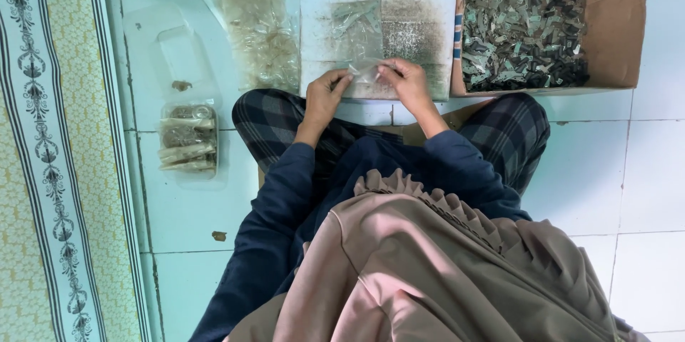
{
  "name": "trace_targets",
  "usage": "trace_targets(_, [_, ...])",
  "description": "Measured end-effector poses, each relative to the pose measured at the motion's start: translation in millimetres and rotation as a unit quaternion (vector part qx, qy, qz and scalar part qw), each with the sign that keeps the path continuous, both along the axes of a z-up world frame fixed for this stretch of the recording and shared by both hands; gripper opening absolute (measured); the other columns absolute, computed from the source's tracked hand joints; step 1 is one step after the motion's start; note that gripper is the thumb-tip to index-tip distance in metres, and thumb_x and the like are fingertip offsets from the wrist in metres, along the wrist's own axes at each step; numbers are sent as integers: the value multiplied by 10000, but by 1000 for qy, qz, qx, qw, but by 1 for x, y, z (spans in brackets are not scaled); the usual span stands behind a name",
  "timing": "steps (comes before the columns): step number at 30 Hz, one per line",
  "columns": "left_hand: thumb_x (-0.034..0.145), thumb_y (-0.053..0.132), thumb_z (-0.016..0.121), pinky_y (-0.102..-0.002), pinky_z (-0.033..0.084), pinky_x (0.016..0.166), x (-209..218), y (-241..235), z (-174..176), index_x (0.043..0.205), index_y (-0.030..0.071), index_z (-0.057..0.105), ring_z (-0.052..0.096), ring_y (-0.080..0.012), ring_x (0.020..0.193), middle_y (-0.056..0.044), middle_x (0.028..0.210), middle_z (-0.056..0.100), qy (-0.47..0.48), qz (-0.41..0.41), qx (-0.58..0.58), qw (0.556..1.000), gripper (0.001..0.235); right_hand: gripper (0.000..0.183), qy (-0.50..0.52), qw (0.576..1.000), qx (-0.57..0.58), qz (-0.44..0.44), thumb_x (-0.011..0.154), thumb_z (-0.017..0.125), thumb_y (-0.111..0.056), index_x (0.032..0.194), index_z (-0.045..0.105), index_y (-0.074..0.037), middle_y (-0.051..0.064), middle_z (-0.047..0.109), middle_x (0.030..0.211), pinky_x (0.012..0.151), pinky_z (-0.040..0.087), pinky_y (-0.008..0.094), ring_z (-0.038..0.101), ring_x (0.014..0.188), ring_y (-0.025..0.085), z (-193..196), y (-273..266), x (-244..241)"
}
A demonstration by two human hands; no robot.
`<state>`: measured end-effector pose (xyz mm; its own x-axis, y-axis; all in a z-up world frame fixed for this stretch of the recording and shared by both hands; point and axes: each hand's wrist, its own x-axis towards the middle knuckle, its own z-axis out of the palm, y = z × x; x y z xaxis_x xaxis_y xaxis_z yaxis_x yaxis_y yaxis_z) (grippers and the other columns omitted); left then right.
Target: Sorting small metal components from a cardboard box and placing them into small plastic bags.
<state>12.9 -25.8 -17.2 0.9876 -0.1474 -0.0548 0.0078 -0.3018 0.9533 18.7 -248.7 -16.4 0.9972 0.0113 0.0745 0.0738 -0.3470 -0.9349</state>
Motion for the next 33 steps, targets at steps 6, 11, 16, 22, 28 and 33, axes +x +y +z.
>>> trace_targets(6, [1022, 362, 688, -410, 589, 767, 21, -2, -25, 1013, 214, 804, 724, -214, 873, -58, 866, 766, 72, 40, -1, 997, 188, 99, 18, 998, 9, -66, 964, 785, -150, 1050, 802, -105, 85, 733, 738, 509, 570, 318, 712, 673, 149, -12, 13, 25])
trace_targets(11, [865, 233, 864, -439, 527, 951, 12, 0, -12, 1103, 150, 758, 656, -334, 1120, -130, 1114, 725, 30, -30, 0, 999, 274, 137, 50, 996, 75, 7, 947, 804, -161, 1072, 768, -119, 47, 767, 911, 828, 564, 314, 658, 929, 91, 22, 16, 4])
trace_targets(16, [811, 5, 784, -570, 314, 1185, 13, 15, 29, 1372, 179, 559, 273, -392, 1512, -131, 1634, 333, -109, -184, 232, 949, 629, 559, -40, 983, -149, 103, 775, 880, -235, 1292, 678, -174, 87, 613, 1314, 1000, 453, 435, 558, 1233, 307, 28, -6, -17])
trace_targets(22, [804, 113, 772, -557, 93, 1311, 29, 13, 5, 1639, 160, 290, 216, -323, 1592, -140, 1730, 210, -139, -334, 408, 838, 965, 852, -176, 886, -380, 199, 753, 849, -319, 1516, 521, -128, 120, 418, 1638, 1193, 258, 541, 284, 1540, 337, 20, -6, -13])
trace_targets(28, [917, 140, 757, -519, 328, 1212, 3, 18, -26, 1465, 130, 549, 442, -316, 1461, -133, 1586, 467, -300, -274, 350, 844, 586, 460, -259, 889, -344, 157, 952, 662, -309, 1387, 659, -158, 76, 580, 1523, 1160, 293, 548, 457, 1463, 296, -1, -12, -27])
trace_targets(33, [1024, 181, 632, -421, 488, 1038, -22, 12, -26, 1308, 206, 696, 618, -252, 1294, -57, 1343, 689, -225, -187, 218, 931, 292, 171, -239, 941, -228, 77, 1001, 700, -299, 1130, 796, -241, -18, 767, 1224, 1018, 396, 397, 662, 1246, 233, -24, -15, -43])
